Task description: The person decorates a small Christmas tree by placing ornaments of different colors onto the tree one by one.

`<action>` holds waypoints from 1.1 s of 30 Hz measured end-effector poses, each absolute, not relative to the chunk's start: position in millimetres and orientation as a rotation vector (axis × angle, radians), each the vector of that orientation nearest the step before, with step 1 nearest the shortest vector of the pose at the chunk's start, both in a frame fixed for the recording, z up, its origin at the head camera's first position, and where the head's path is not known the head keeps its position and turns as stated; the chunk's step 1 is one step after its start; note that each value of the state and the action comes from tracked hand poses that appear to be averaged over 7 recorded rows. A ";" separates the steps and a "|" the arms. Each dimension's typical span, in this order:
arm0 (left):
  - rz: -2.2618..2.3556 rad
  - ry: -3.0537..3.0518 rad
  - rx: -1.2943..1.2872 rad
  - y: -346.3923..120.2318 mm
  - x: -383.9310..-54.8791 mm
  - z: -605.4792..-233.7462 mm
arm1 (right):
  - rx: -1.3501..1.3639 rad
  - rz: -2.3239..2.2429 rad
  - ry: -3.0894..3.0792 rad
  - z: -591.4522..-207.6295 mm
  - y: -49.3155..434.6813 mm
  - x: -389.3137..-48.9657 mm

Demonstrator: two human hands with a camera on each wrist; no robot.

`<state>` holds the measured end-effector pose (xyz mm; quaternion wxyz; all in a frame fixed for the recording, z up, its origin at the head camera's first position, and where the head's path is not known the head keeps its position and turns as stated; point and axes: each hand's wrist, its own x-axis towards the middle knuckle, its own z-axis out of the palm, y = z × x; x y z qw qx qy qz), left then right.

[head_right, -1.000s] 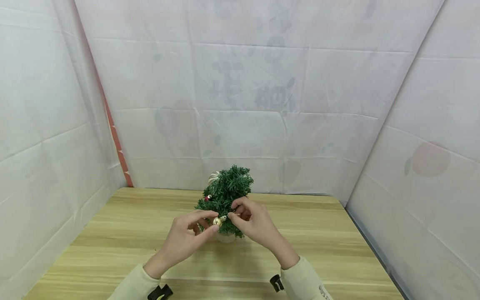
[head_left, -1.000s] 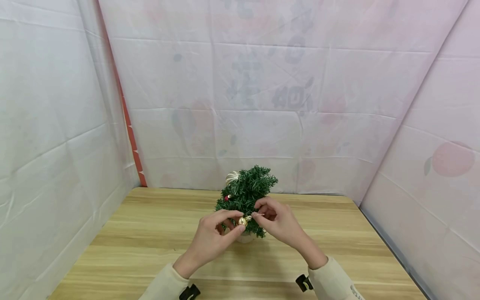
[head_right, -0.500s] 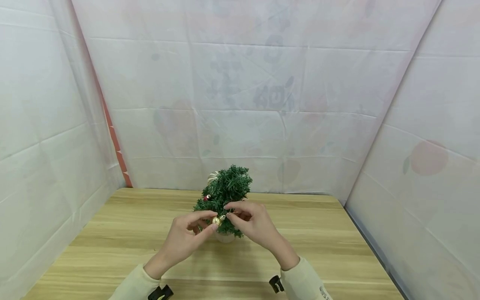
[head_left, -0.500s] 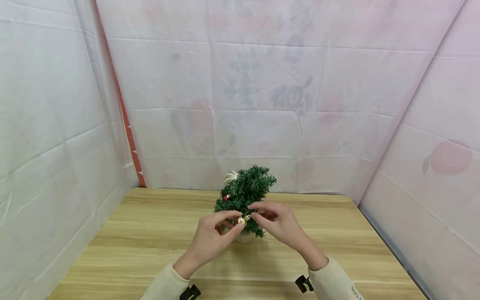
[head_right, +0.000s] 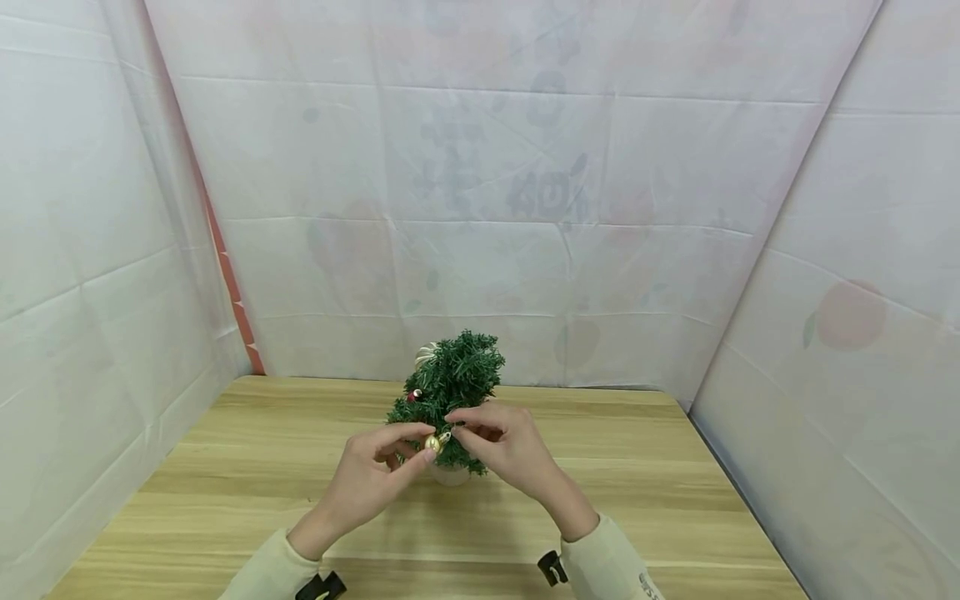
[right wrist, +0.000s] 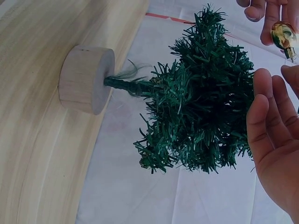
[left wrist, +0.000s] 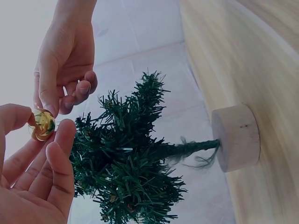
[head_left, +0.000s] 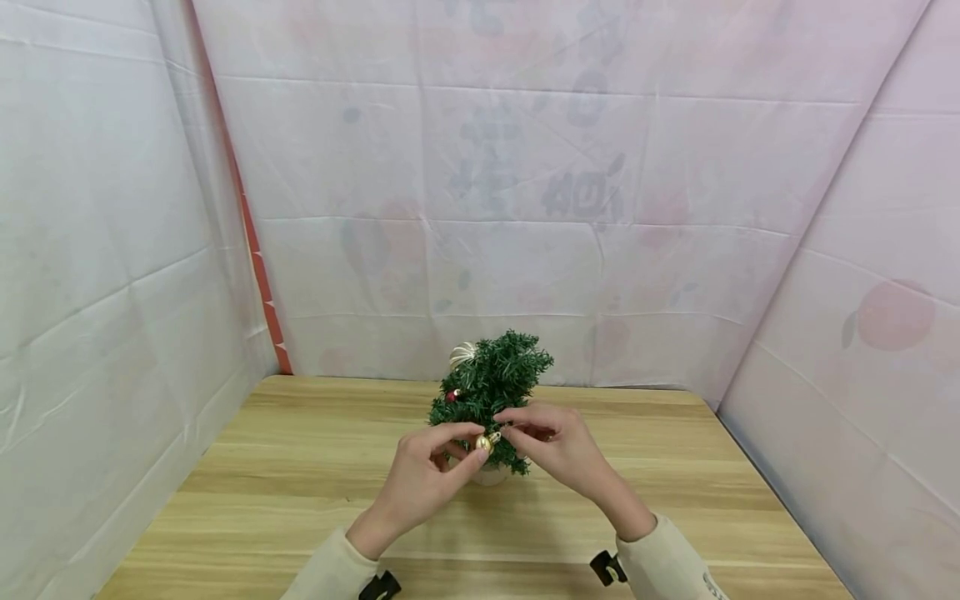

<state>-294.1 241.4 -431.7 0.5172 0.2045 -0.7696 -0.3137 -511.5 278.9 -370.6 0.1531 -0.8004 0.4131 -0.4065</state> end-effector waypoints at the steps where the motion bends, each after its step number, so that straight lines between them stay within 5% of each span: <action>1: -0.755 -1.848 0.491 241.5 -294.0 -431.8 | -2.301 -1.167 1.179 -367.2 281.2 -509.6; 18: -0.903 -1.840 0.574 241.1 -294.0 -437.6 | -2.254 -1.177 1.178 -385.4 268.6 -520.3; 33: -0.963 -1.850 0.599 241.0 -292.1 -437.3 | -2.259 -1.119 1.168 -362.7 285.6 -503.5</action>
